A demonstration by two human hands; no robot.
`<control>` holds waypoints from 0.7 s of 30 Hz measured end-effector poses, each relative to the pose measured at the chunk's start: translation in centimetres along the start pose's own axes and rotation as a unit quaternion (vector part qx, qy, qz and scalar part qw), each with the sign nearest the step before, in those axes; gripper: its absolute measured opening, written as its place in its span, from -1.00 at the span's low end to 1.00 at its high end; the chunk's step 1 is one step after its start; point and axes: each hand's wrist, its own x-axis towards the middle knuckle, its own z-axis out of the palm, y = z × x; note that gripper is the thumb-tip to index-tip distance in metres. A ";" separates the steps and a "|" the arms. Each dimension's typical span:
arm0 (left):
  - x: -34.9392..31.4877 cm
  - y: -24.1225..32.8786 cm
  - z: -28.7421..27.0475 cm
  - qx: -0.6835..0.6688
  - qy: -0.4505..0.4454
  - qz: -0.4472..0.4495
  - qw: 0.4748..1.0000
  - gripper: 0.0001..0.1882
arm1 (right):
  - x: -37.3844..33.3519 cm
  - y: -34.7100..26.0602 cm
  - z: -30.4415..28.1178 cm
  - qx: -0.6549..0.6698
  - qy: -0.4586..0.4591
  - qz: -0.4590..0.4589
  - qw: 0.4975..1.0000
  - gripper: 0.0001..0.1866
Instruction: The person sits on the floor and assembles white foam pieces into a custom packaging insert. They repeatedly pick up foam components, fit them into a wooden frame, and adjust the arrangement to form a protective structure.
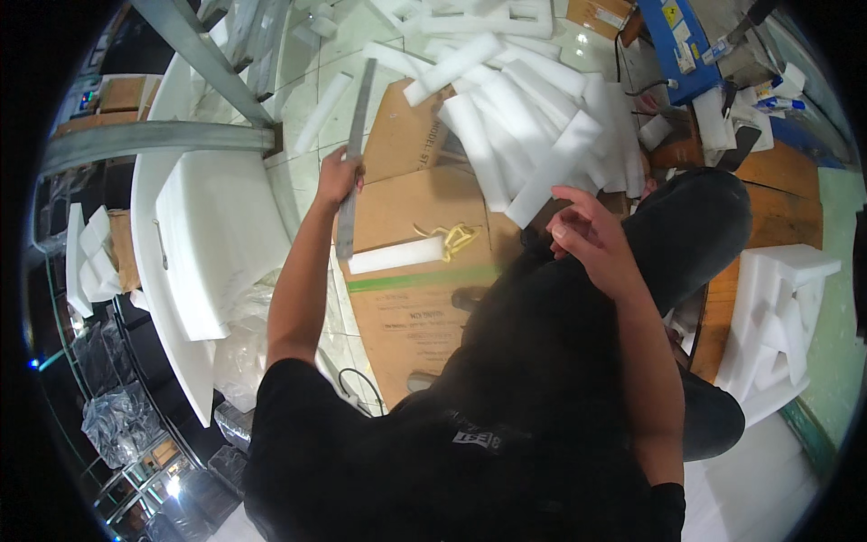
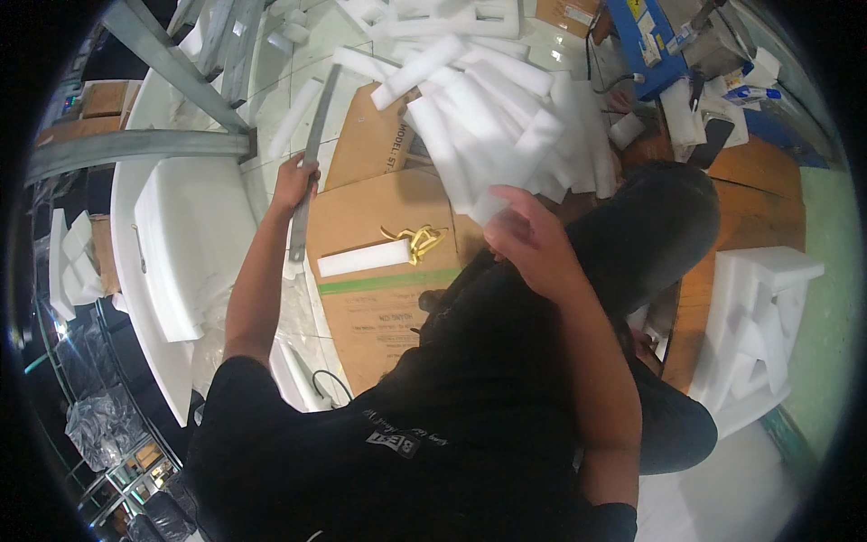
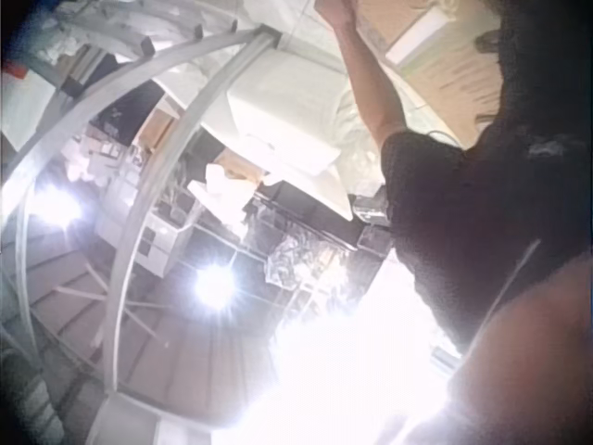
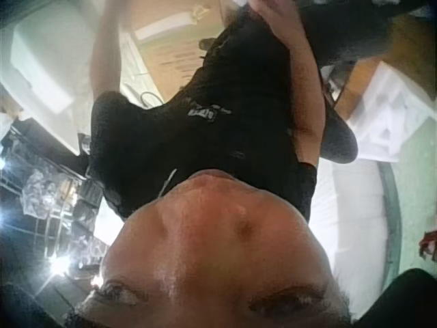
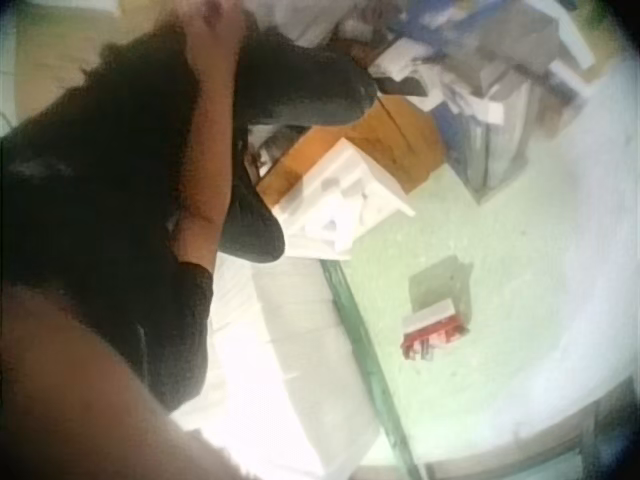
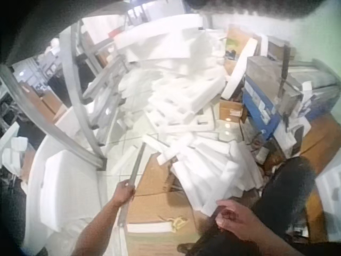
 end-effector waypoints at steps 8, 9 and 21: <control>10.8 -14.9 3.2 -0.167 0.029 -0.197 0.966 -0.77 | -0.4 0.0 0.0 0.009 0.011 0.023 1.000 -0.52; 11.8 -15.8 2.5 -0.183 0.047 -0.195 0.962 -0.77 | -0.5 0.0 0.1 0.006 0.007 0.027 1.000 -0.52; 15.5 -15.1 -6.5 0.032 0.109 -0.219 0.969 -0.75 | -0.4 -0.1 -0.3 -0.044 -0.003 0.026 0.999 -0.57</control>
